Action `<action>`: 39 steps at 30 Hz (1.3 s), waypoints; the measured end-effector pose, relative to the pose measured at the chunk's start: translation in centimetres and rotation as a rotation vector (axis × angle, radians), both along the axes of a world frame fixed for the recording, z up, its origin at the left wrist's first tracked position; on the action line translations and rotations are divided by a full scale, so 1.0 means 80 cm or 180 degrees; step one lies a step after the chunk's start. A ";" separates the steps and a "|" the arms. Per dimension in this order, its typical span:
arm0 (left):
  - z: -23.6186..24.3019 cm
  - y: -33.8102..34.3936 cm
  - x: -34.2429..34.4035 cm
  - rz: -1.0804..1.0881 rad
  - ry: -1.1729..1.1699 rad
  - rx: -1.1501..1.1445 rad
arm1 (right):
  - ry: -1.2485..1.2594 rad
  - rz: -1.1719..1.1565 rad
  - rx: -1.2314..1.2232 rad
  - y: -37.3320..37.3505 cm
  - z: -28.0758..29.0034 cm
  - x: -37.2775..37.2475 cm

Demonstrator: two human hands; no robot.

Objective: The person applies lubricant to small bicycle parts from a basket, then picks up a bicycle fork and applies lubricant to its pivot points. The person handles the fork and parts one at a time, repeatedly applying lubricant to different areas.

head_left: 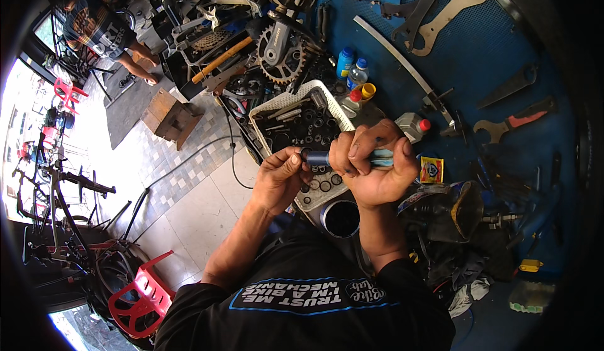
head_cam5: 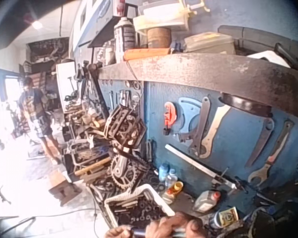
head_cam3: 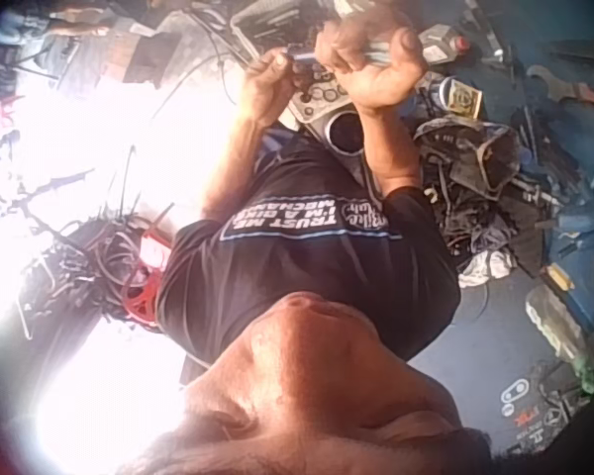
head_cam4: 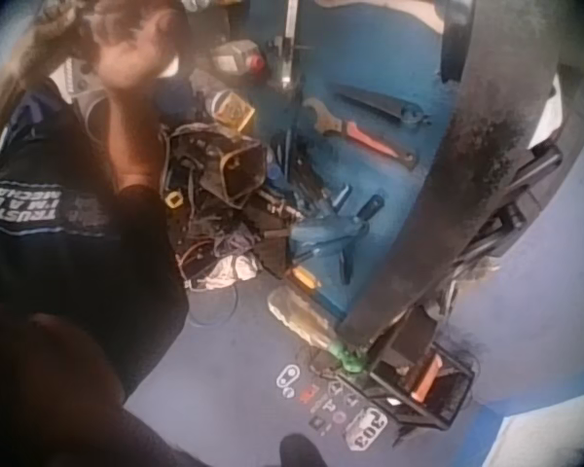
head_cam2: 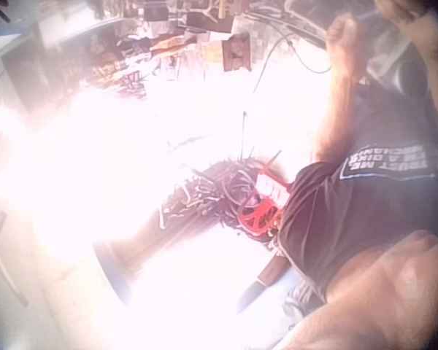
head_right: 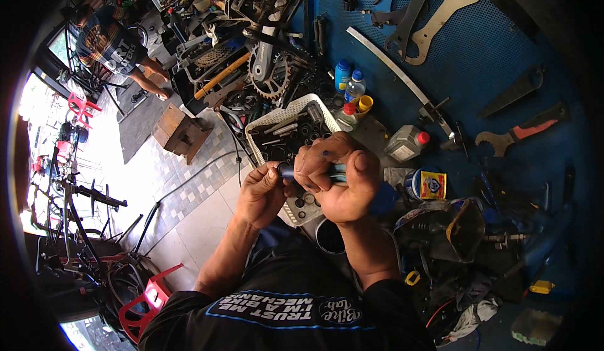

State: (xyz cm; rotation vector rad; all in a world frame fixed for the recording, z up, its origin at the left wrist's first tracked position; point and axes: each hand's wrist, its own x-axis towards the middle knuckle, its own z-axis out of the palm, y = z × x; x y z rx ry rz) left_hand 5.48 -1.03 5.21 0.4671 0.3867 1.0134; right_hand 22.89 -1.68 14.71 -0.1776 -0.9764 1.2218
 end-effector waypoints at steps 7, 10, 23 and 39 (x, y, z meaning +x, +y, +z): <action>0.006 -0.001 0.002 -0.0044 -0.0039 0.0024 | -0.0112 -0.0035 0.0127 0.005 0.000 0.012; 0.001 0.001 0.001 -0.0155 -0.0070 0.0083 | -0.0015 0.0222 0.0246 0.015 -0.007 0.018; -0.043 0.021 -0.064 0.0271 0.0007 0.0060 | -0.5326 -0.1327 -0.0241 0.086 -0.134 0.021; -0.058 0.021 -0.073 0.0421 0.0163 0.0066 | -0.6998 -0.0922 0.0017 0.083 -0.269 -0.008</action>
